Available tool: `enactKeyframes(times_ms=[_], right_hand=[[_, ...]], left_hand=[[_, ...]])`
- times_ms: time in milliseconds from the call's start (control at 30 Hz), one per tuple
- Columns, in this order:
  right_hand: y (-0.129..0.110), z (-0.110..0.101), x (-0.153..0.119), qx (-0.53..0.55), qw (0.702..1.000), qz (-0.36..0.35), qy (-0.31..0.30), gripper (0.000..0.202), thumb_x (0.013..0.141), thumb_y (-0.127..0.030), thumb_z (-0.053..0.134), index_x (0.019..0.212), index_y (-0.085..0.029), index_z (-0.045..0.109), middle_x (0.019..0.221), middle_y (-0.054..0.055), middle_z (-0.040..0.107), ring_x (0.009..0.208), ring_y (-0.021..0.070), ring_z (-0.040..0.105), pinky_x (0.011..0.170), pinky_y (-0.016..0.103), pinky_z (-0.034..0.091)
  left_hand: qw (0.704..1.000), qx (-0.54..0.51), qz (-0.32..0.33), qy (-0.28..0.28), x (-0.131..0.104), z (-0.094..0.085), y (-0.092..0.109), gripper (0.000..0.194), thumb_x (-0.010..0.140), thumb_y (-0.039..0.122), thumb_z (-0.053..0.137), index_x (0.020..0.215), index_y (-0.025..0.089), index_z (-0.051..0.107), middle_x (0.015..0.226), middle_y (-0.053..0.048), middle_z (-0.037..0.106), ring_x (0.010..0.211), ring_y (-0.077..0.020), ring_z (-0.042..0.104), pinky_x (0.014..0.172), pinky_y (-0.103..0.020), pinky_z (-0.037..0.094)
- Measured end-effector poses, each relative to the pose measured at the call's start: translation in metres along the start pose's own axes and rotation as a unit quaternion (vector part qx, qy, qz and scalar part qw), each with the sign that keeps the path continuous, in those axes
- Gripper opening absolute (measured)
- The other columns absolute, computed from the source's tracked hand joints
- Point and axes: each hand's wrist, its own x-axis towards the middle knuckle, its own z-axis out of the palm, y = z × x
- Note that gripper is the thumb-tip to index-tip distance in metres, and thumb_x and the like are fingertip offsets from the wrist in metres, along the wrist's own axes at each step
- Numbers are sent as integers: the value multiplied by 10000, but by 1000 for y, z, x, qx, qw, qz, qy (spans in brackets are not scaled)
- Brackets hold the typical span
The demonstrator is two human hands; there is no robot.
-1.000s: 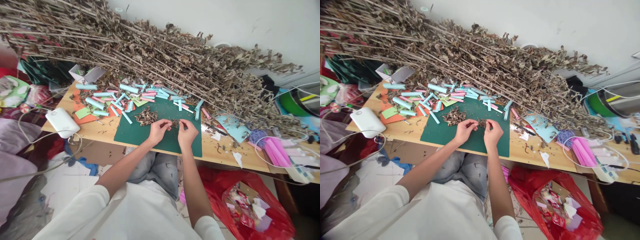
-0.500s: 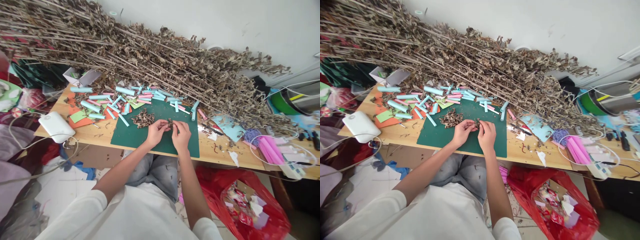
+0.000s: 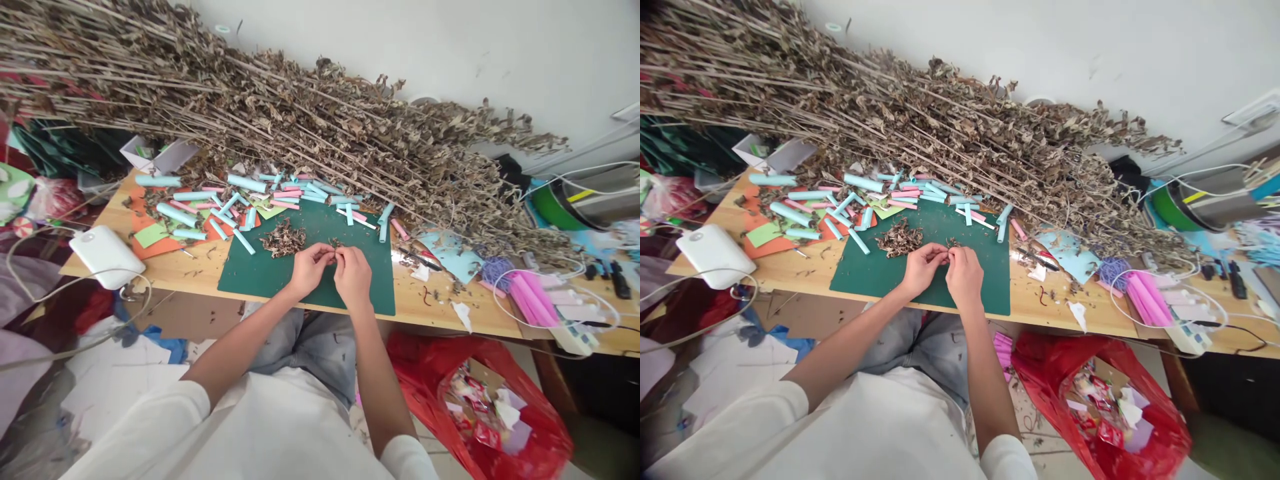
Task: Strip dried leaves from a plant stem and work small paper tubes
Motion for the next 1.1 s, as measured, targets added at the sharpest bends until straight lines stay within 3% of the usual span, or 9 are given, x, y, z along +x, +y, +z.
enactKeyframes(times_ms=[167,233,500,633,833,967,1100], right_hand=[[3,9,2,146,977,145,54,224,920,-306,467,902,-180,652,832,54,694,746,182,635,728,308,515],[9,9,5,170,969,165,70,228,897,-337,522,899,-179,686,837,54,714,745,183,651,729,308,524],[16,-2,13,67,994,79,41,250,878,-195,513,985,-185,738,964,88,736,888,213,672,849,360,524],[10,-4,8,50,996,59,41,255,914,-221,496,995,-192,737,962,86,724,914,210,658,855,350,514],[18,1,7,29,996,69,50,180,889,-262,568,882,-176,726,876,81,704,810,200,633,781,336,508],[15,-3,7,48,994,76,54,139,868,-237,580,854,-175,703,848,67,694,753,184,621,741,327,506],[2,-15,4,164,983,81,20,182,881,-290,585,964,-184,708,961,71,710,796,170,651,698,297,530]], left_hand=[[1000,-20,-20,14,1,0,1,221,762,339,735,841,139,686,790,-25,709,700,-145,702,731,-288,607],[999,-36,-34,20,1,0,1,244,752,357,746,842,137,693,791,-32,715,708,-160,713,734,-300,611],[997,-47,-53,28,1,1,2,297,762,399,740,893,136,692,806,-49,721,758,-186,731,717,-295,608],[998,-44,-48,25,0,1,5,285,743,374,758,893,147,674,810,-37,716,746,-169,721,701,-282,603],[998,-29,-42,20,-1,2,7,266,738,375,759,828,135,688,763,-30,704,712,-161,712,702,-289,609],[998,-25,-52,20,-1,2,5,265,731,379,764,814,136,700,749,-28,706,690,-162,710,694,-288,610],[998,-35,-57,14,-1,1,3,263,749,387,746,816,137,700,744,-21,702,666,-143,692,697,-289,611]])
